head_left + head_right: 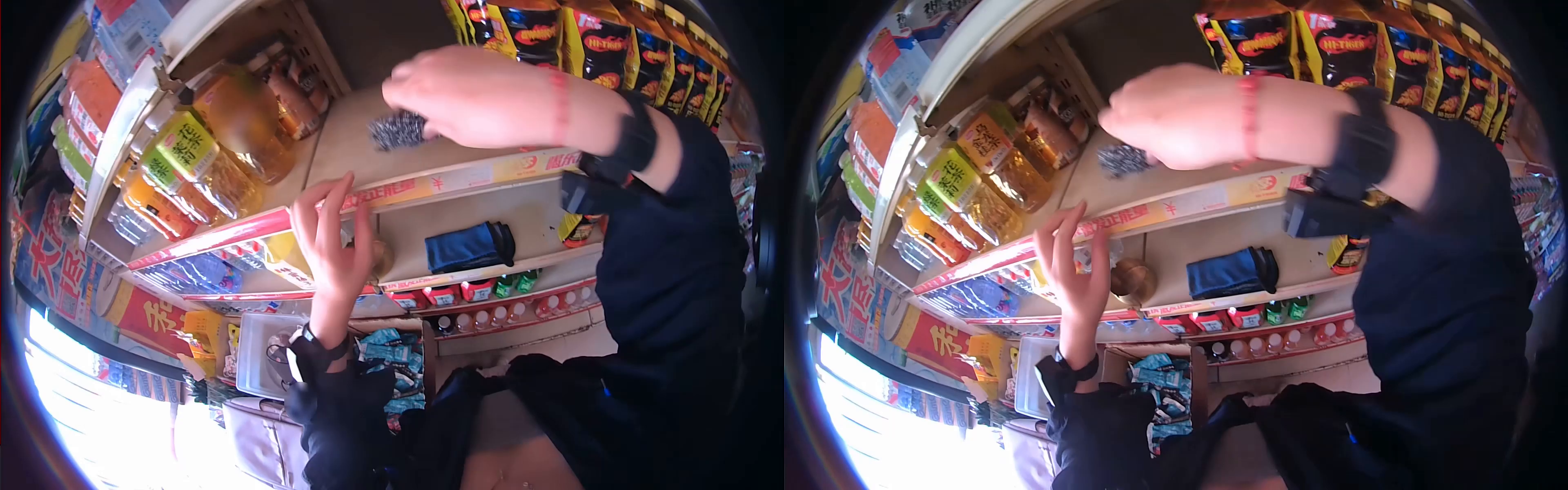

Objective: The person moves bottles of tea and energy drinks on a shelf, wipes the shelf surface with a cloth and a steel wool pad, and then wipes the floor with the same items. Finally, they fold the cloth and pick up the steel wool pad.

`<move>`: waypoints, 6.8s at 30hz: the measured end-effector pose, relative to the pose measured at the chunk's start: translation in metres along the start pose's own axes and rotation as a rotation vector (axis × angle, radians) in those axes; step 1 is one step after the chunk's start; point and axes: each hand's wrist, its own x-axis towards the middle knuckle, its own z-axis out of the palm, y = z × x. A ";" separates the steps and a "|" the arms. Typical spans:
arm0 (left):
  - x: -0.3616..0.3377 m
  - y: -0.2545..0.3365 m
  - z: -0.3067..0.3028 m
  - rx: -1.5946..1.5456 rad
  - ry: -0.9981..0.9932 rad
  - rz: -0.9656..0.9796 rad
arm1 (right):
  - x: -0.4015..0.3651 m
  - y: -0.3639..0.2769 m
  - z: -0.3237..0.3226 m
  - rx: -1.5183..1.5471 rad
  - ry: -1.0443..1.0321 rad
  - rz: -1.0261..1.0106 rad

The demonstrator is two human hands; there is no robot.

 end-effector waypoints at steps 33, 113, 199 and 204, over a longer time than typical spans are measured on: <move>-0.031 0.044 0.023 -0.375 -0.518 -0.150 | -0.129 -0.055 0.156 0.881 -0.102 0.346; 0.145 -0.111 0.043 -0.093 -0.984 -0.068 | 0.105 0.066 0.080 0.098 -0.477 0.031; -0.637 0.320 0.129 -0.901 -0.664 -1.744 | -0.540 -0.341 0.465 1.445 -0.734 0.997; -0.820 0.268 0.143 -0.369 -0.654 -1.687 | -0.556 -0.371 0.591 1.341 -0.641 0.996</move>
